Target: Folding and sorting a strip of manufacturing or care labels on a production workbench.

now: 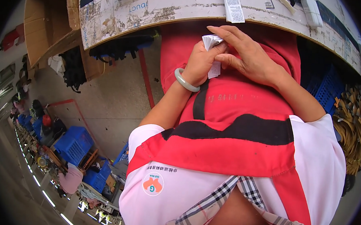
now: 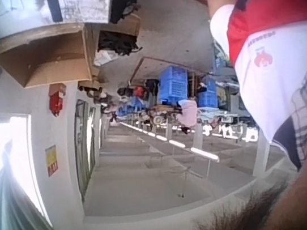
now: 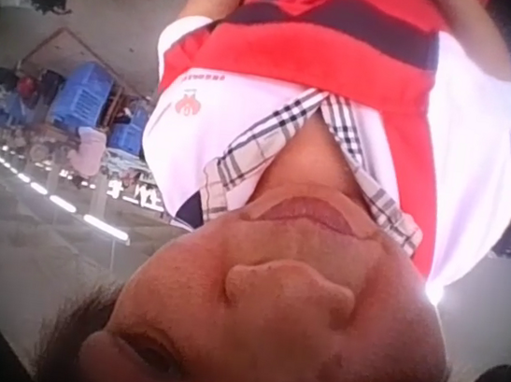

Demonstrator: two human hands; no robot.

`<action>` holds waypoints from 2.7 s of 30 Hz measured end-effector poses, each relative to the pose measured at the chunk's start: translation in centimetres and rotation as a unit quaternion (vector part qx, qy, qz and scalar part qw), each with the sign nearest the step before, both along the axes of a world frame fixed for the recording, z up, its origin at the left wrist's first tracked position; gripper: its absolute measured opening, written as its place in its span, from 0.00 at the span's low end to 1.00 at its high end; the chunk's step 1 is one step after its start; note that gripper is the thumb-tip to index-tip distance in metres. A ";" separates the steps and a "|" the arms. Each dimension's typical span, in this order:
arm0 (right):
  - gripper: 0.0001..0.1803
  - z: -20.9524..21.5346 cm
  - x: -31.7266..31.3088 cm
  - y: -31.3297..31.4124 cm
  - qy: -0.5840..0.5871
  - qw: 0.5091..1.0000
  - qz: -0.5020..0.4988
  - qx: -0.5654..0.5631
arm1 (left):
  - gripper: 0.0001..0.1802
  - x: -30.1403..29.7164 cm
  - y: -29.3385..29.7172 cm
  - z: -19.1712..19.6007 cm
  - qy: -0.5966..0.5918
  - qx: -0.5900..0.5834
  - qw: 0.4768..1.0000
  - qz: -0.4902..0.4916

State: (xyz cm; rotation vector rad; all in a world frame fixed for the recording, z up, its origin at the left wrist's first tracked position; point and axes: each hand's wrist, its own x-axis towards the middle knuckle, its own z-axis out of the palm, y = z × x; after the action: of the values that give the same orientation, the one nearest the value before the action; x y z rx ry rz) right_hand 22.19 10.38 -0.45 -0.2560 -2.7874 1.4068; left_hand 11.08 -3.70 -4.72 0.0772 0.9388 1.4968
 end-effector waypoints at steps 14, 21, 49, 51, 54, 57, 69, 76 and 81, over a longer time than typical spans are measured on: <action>0.09 0.7 -0.5 1.8 0.129 0.991 -0.034 0.015 | 0.04 0.6 0.2 0.5 0.008 -0.003 1.000 0.004; 0.08 0.5 -0.5 1.6 0.010 0.985 -0.057 -0.161 | 0.06 0.6 0.0 0.3 0.029 0.010 0.998 -0.047; 0.11 1.4 -0.7 8.4 0.143 0.969 -0.196 0.046 | 0.09 -0.5 0.1 2.1 0.054 0.006 0.992 -0.114; 0.12 -0.8 0.2 12.9 0.171 0.896 -0.303 0.276 | 0.09 -0.6 0.2 2.0 0.041 0.005 0.994 -0.097; 0.09 -2.0 1.8 15.4 0.059 0.886 -0.317 0.335 | 0.10 -1.2 0.6 1.9 0.042 -0.005 0.997 -0.058; 0.07 -3.3 2.4 16.0 0.086 0.891 -0.353 0.273 | 0.10 -2.0 1.8 2.8 0.098 -0.027 0.993 -0.058; 0.08 -4.2 -6.8 13.4 0.165 0.892 -0.200 0.370 | 0.10 -11.9 13.9 2.5 0.749 -0.108 0.653 -0.041; 0.08 -4.9 -6.6 13.2 0.184 0.907 -0.214 0.313 | 0.10 -10.2 14.6 2.0 0.741 -0.090 0.665 -0.028; 0.07 -3.4 -4.3 11.9 0.180 0.911 -0.207 0.306 | 0.09 -9.3 11.7 2.5 0.714 -0.106 0.689 -0.068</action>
State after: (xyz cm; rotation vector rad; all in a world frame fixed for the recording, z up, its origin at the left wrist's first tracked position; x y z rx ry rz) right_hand 17.86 22.24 -3.80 -0.4716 -2.4928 0.4032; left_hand 1.77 8.04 -2.26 1.2668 2.2543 0.9558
